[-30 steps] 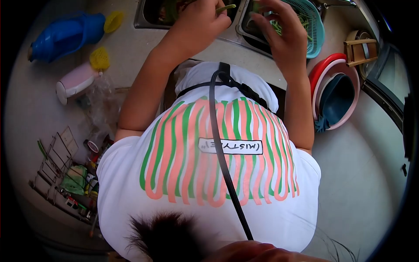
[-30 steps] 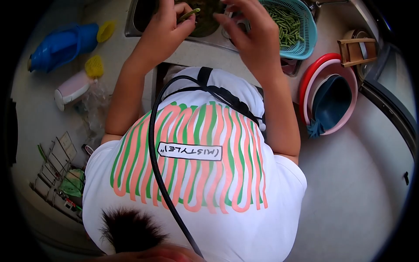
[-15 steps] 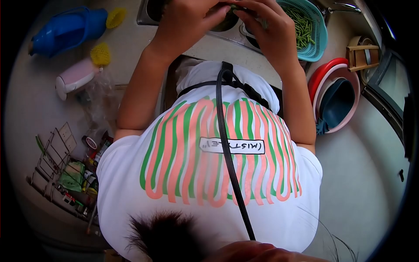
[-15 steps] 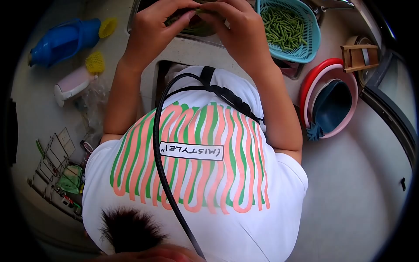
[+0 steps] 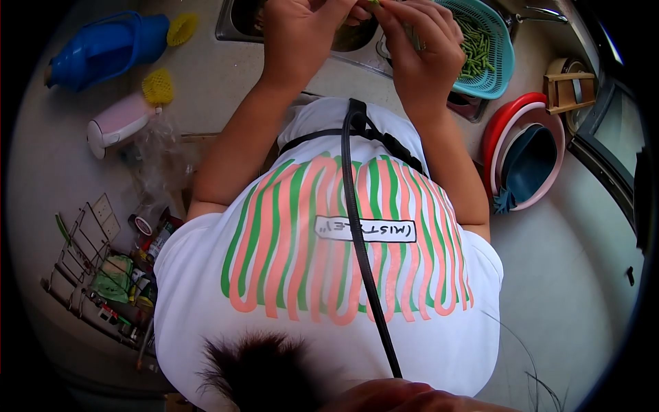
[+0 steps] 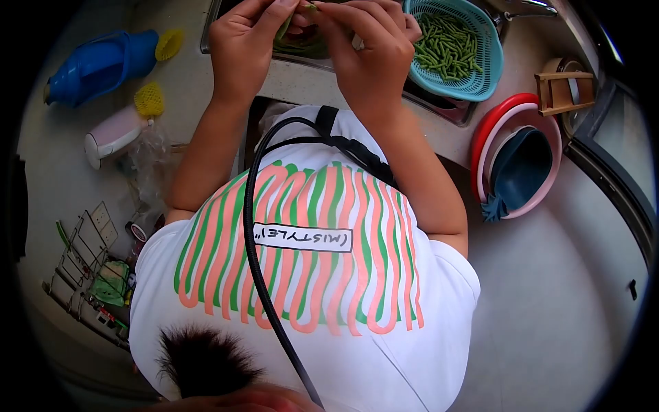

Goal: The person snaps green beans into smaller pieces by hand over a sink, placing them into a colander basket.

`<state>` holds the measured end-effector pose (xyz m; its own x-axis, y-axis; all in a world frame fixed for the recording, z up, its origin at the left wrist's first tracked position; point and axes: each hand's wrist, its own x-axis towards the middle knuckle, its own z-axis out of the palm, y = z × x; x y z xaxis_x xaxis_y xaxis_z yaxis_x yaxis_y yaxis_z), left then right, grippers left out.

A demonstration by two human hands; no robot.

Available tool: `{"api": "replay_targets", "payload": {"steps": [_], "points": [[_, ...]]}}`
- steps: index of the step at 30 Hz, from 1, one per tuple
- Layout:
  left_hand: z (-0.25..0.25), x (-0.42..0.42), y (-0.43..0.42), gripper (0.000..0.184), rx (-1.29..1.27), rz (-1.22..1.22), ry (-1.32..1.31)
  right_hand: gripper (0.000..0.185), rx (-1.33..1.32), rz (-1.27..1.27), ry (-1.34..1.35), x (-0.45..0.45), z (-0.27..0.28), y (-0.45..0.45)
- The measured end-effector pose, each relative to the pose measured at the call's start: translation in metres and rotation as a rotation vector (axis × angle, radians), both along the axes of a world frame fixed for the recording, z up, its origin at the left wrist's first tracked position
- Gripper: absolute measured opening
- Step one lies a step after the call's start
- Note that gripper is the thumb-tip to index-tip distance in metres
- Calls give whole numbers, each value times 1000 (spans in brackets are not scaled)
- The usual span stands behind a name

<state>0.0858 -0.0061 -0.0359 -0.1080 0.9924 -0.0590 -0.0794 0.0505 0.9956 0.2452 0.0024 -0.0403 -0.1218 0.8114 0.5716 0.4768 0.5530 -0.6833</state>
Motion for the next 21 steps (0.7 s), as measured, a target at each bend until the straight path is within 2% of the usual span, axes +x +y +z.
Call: {"api": "replay_targets", "payload": {"steps": [2,6,10,13,15,18,21], "points": [[-3,3,2,20,-1,96,-124,9,-149,-16,123,-1,-5,-7],[-15,-7,4,22,34,89,-267,9,-327,82,296,5,-12,-11],[-9,-14,2,20,-69,-65,-550,9,-391,141,438,9,-15,-11],[-3,-12,-2,21,-136,-182,-267,12,-370,116,426,9,-14,-11],[4,-7,-4,21,-153,-187,-33,17,-228,145,278,11,-12,-6],[-1,-6,-5,19,-53,-174,7,25,-32,130,22,17,-4,0],[16,-4,-9,18,-106,-163,117,28,131,66,-223,17,13,2]]}}
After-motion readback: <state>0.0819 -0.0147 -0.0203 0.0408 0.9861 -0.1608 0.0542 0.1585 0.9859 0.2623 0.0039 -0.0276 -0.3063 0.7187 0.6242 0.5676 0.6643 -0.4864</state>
